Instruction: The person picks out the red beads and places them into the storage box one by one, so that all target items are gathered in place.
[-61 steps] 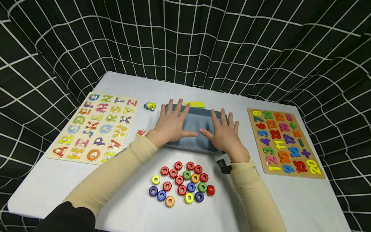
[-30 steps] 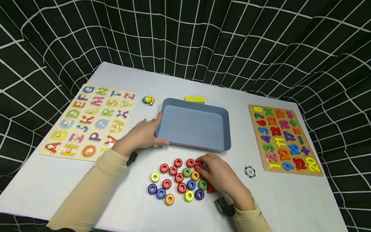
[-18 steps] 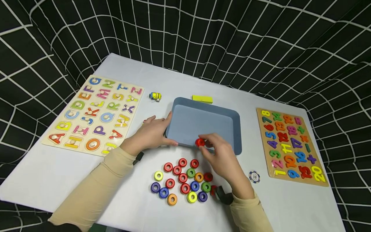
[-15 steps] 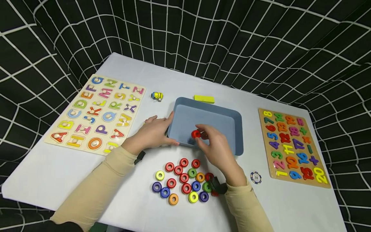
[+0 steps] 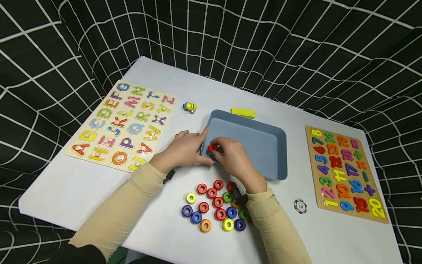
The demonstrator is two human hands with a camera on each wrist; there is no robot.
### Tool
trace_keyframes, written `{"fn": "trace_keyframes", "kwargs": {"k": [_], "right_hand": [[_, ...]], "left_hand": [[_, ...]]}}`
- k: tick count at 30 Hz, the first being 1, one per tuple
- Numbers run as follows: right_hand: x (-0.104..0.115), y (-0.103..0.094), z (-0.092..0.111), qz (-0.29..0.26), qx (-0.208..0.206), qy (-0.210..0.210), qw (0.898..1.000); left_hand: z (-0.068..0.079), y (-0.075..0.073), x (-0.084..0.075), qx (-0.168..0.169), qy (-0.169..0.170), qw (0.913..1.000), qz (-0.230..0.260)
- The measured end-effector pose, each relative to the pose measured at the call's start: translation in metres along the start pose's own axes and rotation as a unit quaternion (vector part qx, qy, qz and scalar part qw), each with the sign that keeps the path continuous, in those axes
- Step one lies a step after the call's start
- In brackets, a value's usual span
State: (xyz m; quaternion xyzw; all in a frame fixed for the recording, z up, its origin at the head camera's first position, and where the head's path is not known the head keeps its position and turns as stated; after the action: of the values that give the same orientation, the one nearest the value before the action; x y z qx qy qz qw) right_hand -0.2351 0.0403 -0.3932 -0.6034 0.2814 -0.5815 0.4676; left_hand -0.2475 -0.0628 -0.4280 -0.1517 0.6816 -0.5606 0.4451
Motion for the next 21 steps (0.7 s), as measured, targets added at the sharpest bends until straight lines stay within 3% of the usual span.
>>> {"fn": "trace_keyframes", "kwargs": {"k": [8,15,21], "right_hand": [[-0.004,-0.012,0.009,0.01,-0.016,0.007,1.0],[-0.019,-0.041,0.045,-0.035,-0.054,0.007,0.998],[-0.036,-0.031,0.078,-0.026,0.008,0.011,1.0]], "left_hand": [[-0.001,-0.001,-0.003,0.002,-0.001,1.0,0.005],[0.0,0.0,-0.003,0.011,-0.002,0.9999,-0.003],[-0.001,-0.003,-0.004,0.018,-0.009,0.9998,0.002]]}}
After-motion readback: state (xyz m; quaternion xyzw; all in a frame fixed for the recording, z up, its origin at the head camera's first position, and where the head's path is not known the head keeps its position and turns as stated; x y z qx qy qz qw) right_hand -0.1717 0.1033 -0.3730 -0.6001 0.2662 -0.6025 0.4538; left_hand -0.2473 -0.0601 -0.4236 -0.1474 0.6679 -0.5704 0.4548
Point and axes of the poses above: each hand's wrist, its own z-axis away from the middle knuckle, its own y-axis out of the palm, x = y × z, the point moved 9 cm from there along -z, towards the middle knuckle, and after that the axes turned 14 degrees about y, right-handed, at the moved point
